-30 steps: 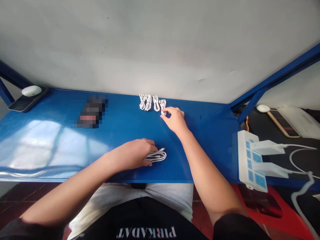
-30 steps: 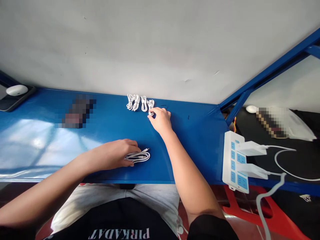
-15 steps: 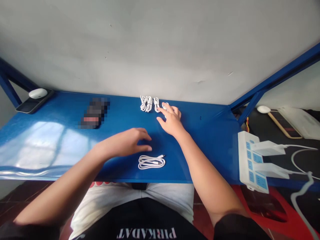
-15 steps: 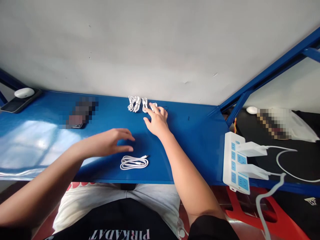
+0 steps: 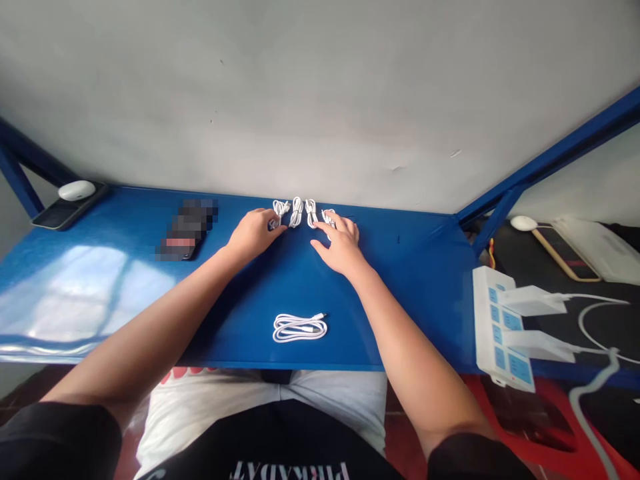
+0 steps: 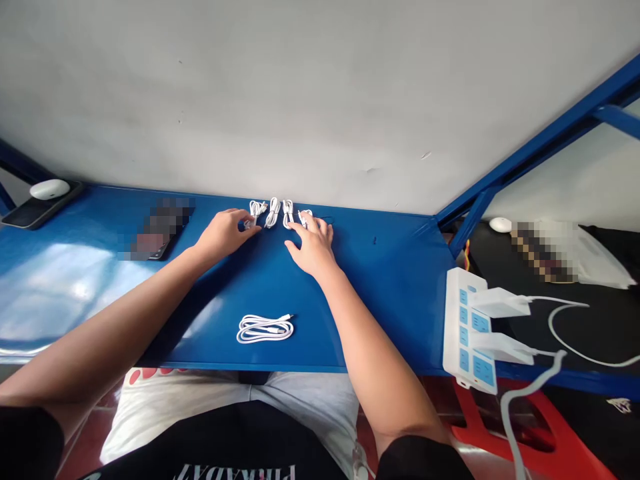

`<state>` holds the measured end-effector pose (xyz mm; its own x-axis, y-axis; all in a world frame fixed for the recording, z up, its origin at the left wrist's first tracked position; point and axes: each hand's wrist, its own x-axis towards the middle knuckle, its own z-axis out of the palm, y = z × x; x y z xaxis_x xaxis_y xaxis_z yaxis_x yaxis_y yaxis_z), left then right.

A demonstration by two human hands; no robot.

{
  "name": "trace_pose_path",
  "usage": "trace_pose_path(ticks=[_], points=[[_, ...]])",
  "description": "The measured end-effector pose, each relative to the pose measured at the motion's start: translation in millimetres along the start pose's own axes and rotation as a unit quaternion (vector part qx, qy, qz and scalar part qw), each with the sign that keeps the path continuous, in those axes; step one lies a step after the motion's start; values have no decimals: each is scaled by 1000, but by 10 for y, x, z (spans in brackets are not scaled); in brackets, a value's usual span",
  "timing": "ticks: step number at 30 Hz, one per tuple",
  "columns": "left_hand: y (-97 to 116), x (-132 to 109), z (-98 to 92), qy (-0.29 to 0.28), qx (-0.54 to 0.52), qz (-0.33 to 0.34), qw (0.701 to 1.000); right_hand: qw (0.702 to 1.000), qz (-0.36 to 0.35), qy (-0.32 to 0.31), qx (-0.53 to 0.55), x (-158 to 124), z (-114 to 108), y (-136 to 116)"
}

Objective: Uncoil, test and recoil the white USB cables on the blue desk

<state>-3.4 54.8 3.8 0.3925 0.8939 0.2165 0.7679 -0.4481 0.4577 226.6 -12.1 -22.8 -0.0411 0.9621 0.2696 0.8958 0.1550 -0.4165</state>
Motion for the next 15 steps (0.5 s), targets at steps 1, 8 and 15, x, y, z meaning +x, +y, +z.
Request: trace_pose_path(ticks=[1, 8, 15], points=[[-16, -12, -27, 2, -6, -15, 1000, 1000, 4, 9, 4, 1, -3, -4], [9, -129, -278, -14, -259, -203, 944, 980, 21, 112, 166, -11, -123, -140], [406, -459, -203, -63, -627, -228, 742, 869, 96, -27, 485, -102, -153, -432]])
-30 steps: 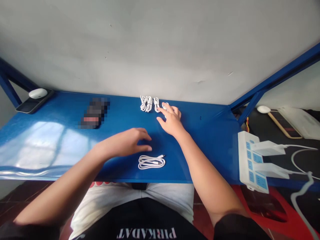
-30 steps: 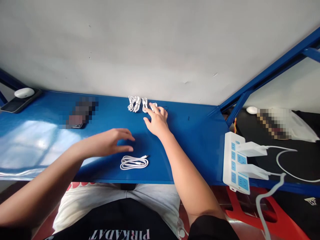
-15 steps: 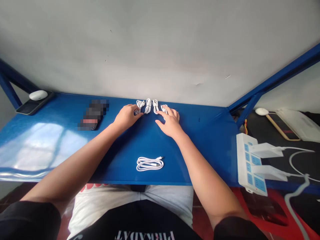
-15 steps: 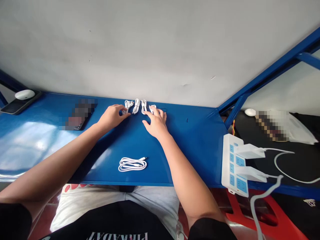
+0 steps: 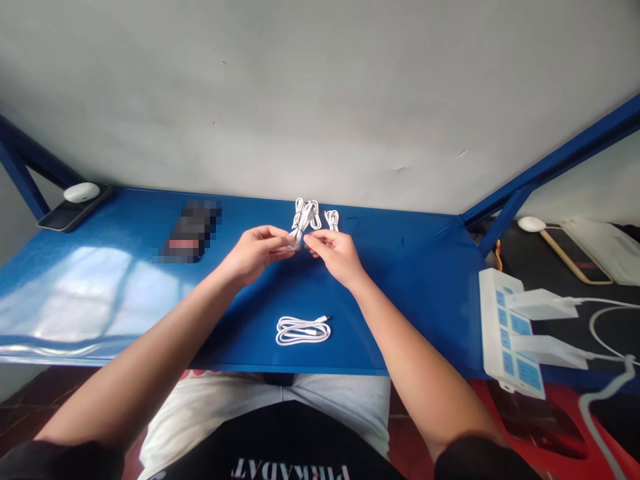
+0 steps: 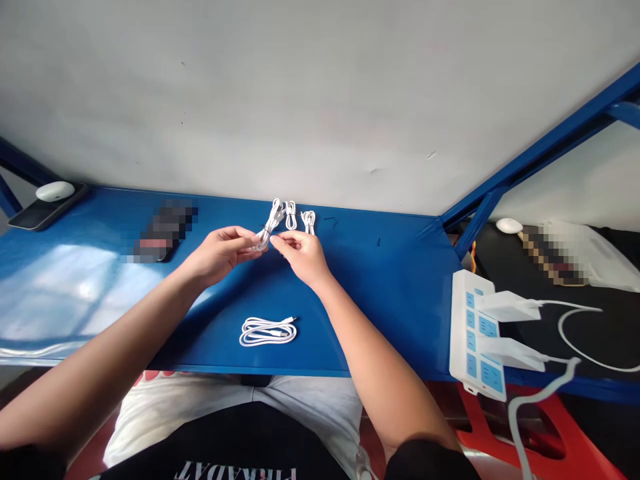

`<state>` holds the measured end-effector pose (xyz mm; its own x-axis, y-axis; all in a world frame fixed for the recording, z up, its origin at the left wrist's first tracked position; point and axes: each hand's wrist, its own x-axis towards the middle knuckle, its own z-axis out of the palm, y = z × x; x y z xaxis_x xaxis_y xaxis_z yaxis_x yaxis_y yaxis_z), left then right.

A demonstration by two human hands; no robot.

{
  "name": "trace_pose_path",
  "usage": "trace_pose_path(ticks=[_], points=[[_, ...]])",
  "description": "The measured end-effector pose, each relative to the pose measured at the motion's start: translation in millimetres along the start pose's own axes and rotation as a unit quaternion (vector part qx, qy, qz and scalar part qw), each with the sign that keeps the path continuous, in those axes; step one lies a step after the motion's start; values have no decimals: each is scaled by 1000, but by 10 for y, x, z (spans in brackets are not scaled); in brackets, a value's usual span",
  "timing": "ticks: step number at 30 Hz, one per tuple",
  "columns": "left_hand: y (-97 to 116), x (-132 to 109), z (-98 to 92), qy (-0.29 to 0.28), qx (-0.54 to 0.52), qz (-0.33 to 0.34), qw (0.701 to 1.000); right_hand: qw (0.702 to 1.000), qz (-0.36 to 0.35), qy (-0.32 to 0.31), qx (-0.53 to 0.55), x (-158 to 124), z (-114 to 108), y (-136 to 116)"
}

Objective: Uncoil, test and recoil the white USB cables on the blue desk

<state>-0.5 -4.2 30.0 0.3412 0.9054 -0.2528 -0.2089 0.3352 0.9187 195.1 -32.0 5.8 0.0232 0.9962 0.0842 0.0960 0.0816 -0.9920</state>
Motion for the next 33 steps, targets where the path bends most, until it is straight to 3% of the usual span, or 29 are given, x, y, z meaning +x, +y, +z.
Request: trace_pose_path(ticks=[5, 11, 18, 24, 29, 33], points=[[-171, -52, 166, -24, -75, -3, 997, 1000, -18, 21, 4, -41, 30, -51], [-262, -24, 115, -83, -72, -11, 994, 998, -25, 5, -56, -51, 37, 8], [-307, 18, 72, -59, -67, -14, 996, 994, -34, 11, -99, -27, 3, 19], [-337, 16, 56, -18, -68, 33, 997, 997, 66, -17, 25, -35, -23, -11], [-331, 41, 26, -19, -36, 91, 995, 966, 191, -89, 153, -72, -35, -117], [-323, 35, 24, -42, 36, 114, 992, 943, 243, -103, 201, -75, -38, -133]])
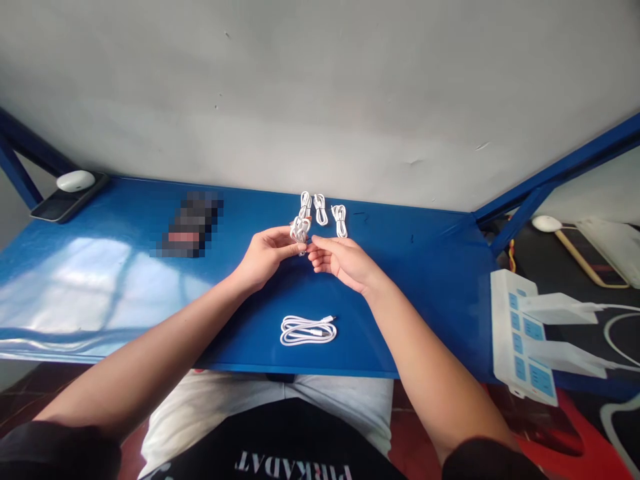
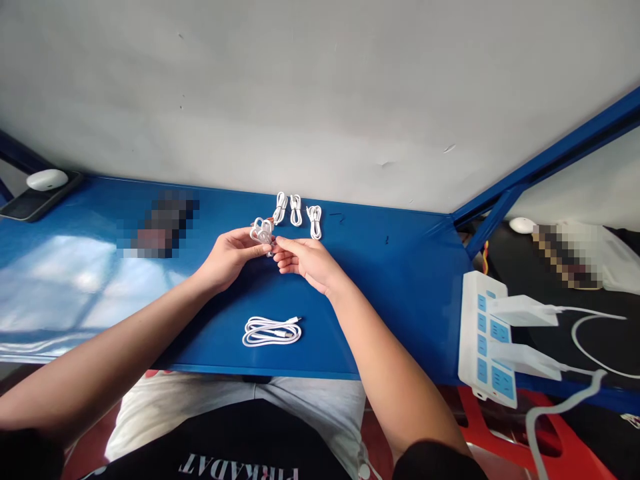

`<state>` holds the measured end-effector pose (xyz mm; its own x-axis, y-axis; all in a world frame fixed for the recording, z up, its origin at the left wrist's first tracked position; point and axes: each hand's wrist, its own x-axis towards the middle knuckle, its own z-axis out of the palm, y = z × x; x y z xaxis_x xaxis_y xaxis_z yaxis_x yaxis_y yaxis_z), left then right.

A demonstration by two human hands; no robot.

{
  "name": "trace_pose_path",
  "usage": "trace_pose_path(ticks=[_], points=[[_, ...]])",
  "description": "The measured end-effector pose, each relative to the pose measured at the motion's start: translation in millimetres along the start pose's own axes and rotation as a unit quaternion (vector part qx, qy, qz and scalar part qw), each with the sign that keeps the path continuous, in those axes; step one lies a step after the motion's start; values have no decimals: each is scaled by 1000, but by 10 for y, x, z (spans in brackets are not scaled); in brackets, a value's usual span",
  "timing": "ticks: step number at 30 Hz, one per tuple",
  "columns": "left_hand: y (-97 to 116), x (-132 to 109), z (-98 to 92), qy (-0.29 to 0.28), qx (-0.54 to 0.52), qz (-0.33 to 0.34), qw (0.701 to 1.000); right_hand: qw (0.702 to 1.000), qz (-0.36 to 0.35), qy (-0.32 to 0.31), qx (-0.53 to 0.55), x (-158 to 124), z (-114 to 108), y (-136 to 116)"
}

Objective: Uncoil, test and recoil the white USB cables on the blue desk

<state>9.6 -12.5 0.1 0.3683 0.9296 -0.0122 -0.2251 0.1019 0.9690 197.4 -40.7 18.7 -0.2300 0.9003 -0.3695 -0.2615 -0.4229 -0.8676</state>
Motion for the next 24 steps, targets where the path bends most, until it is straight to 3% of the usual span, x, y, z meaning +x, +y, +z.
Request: trace_pose_path(ticks=[11, 16, 24], points=[[13, -26, -24, 0, 134, 87, 987, 995, 75, -19, 64, 18, -81, -20], [49, -38, -25, -25, 171, 115, 978, 991, 108, -31, 79, 33, -91, -24], [47, -20, -36, -74, 210, 105, 969, 993, 96, -24, 68, 25, -99, -56]])
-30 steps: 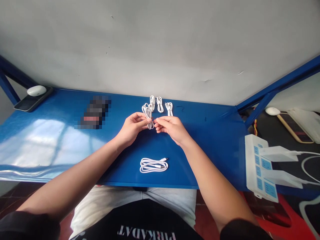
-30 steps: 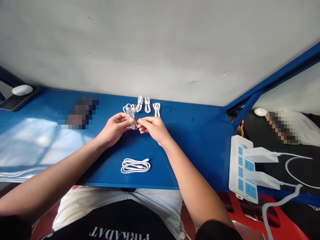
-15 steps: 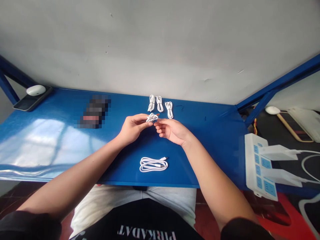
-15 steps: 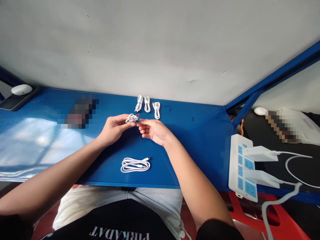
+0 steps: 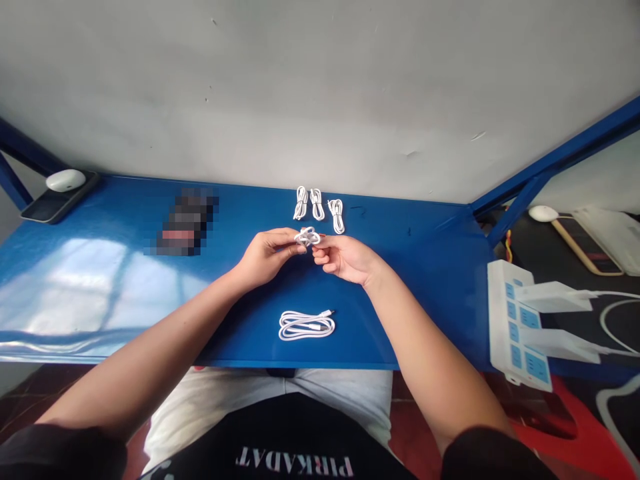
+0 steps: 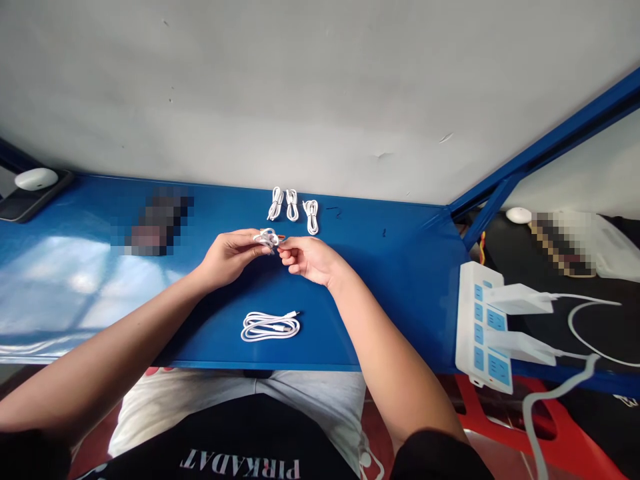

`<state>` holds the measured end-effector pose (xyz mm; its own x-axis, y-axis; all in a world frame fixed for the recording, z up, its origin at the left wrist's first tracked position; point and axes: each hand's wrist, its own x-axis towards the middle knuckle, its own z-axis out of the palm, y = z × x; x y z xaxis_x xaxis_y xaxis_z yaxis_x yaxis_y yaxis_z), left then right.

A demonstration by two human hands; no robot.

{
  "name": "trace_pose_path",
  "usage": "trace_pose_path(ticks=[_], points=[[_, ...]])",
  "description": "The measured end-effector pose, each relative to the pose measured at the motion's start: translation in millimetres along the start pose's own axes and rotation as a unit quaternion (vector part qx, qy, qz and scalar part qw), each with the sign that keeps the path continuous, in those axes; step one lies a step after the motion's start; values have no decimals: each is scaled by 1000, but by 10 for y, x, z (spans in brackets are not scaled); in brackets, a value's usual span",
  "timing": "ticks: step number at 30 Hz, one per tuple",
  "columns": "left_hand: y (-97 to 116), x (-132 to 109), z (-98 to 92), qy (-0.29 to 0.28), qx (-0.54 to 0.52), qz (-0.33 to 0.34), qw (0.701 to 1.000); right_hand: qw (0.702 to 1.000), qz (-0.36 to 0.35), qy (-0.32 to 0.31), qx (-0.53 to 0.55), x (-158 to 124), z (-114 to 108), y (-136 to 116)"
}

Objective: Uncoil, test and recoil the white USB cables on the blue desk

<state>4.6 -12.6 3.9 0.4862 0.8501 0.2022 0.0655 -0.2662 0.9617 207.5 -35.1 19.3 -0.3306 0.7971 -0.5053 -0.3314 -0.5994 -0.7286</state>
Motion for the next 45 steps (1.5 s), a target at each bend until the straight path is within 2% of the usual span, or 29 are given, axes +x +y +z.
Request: trace_pose_path(ticks=[5, 10, 13, 16, 19, 22, 25, 28, 32, 35, 39, 45], points=[[-28, 12, -13, -7, 25, -46, 999, 984, -96, 95, -116, 16, 34, 52], [-42, 9, 11, 13, 18, -109, 994, 927, -186, 191, -262, 49, 93, 167], [-39, 10, 40, 40, 19, -140, 989, 879, -273, 220, -324, 41, 158, 233], [-22, 10, 71, 75, 15, -151, 986, 799, -372, 239, -408, 15, 222, 286], [8, 2, 98, 111, -10, -148, 983, 722, -440, 232, -480, -3, 251, 315], [35, -10, 126, 141, -87, -160, 973, 683, -468, 217, -517, -7, 253, 317], [44, -16, 147, 148, -196, -187, 951, 668, -478, 206, -532, -5, 253, 313], [49, 0, 129, 149, -276, -203, 928, 673, -489, 200, -518, -1, 250, 319], [72, 47, 16, 155, -322, -192, 914, 717, -476, 195, -471, 12, 218, 328], [77, 64, -54, 146, -317, -178, 920, 766, -449, 199, -415, 8, 194, 309], [46, 49, -32, 138, -291, -156, 933, 830, -415, 182, -325, -42, 224, 256], [-1, 19, 55, 126, -233, -104, 959, 895, -334, 159, -250, -46, 259, 209]])
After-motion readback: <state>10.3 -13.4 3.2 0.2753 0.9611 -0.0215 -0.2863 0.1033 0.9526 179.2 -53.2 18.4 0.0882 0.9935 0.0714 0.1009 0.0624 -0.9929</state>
